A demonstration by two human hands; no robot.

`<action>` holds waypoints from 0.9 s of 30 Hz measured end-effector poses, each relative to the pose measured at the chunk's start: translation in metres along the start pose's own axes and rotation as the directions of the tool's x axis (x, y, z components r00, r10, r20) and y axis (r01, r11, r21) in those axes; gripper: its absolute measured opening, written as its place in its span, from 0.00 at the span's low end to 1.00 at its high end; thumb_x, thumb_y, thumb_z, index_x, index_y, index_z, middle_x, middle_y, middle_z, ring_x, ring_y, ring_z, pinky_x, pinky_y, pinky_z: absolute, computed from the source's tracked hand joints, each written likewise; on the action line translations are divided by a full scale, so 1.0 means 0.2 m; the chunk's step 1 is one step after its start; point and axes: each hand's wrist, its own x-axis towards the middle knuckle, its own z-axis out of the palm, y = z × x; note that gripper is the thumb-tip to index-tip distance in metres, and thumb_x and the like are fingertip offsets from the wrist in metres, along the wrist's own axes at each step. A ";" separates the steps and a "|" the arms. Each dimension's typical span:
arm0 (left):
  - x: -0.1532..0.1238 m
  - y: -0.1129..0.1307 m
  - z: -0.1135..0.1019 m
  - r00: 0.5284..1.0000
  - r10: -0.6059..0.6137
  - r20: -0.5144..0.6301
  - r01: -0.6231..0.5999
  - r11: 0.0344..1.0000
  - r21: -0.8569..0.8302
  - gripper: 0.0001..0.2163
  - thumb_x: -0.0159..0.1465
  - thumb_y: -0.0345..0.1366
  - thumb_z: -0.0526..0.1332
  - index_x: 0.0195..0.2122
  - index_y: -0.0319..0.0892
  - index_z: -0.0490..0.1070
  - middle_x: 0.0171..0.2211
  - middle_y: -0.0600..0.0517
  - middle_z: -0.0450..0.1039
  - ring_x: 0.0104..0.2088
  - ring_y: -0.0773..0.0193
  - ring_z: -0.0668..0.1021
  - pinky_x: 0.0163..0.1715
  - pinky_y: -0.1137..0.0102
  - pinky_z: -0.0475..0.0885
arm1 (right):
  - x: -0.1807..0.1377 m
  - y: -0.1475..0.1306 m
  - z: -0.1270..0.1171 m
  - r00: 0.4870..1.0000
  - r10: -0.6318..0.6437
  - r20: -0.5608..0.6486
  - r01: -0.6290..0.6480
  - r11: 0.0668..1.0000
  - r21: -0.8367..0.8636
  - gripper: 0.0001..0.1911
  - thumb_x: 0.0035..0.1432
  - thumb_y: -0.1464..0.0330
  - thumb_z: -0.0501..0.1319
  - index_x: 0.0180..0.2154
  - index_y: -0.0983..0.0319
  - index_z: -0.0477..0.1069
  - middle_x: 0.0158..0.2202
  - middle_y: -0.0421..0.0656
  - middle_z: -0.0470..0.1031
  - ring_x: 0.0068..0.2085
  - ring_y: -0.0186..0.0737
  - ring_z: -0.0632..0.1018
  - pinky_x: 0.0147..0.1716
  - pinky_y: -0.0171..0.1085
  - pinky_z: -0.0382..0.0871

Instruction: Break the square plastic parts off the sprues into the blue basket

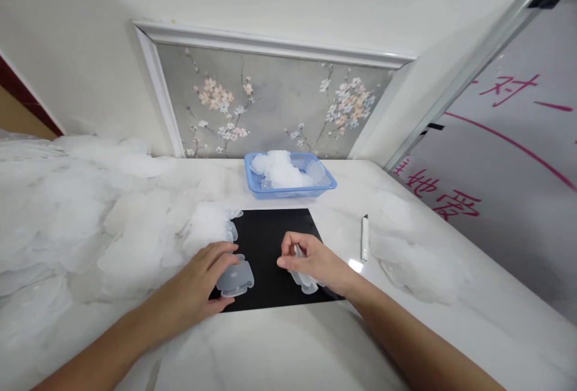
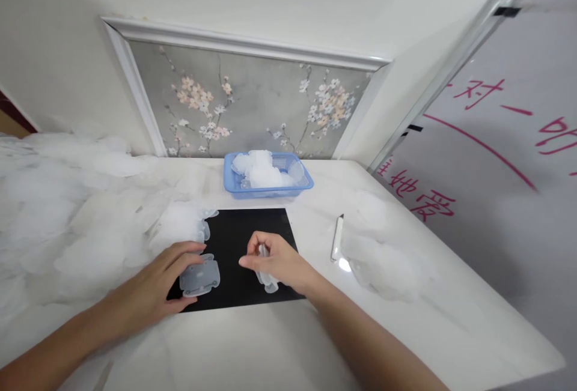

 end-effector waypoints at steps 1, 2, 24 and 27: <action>0.00 0.00 0.00 1.000 0.002 0.007 -0.003 1.000 0.014 0.18 0.57 0.32 0.64 0.50 0.50 0.71 0.57 0.47 0.67 0.54 0.47 0.70 0.52 0.57 0.68 | 0.00 0.00 0.01 1.000 -0.006 0.015 0.007 1.000 -0.021 0.14 0.51 0.63 0.67 0.29 0.61 0.63 0.22 0.33 0.61 0.22 0.28 0.62 0.21 0.30 0.55; 0.00 -0.01 -0.01 1.000 0.008 0.020 -0.009 1.000 0.029 0.16 0.57 0.31 0.63 0.47 0.49 0.72 0.56 0.48 0.68 0.55 0.47 0.69 0.53 0.56 0.66 | -0.01 0.01 0.02 0.999 -0.012 0.031 0.013 0.999 -0.043 0.11 0.51 0.66 0.67 0.31 0.60 0.64 0.22 0.32 0.61 0.22 0.28 0.64 0.23 0.30 0.58; 0.06 0.09 0.05 0.861 -0.389 0.327 0.476 0.393 -0.787 0.20 0.66 0.49 0.57 0.53 0.41 0.64 0.34 0.49 0.76 0.34 0.60 0.80 0.31 0.69 0.75 | 0.03 0.07 0.15 0.998 -0.037 0.057 0.023 0.973 0.228 0.19 0.50 0.57 0.69 0.40 0.62 0.77 0.27 0.40 0.76 0.25 0.31 0.71 0.27 0.33 0.64; 0.05 0.11 0.05 0.857 -0.391 0.335 0.482 0.382 -0.788 0.21 0.65 0.50 0.57 0.52 0.42 0.64 0.34 0.49 0.76 0.34 0.59 0.80 0.30 0.69 0.75 | 0.03 0.06 0.18 0.996 -0.051 0.070 0.029 0.959 0.282 0.16 0.48 0.58 0.71 0.35 0.62 0.77 0.27 0.40 0.75 0.29 0.33 0.73 0.33 0.34 0.65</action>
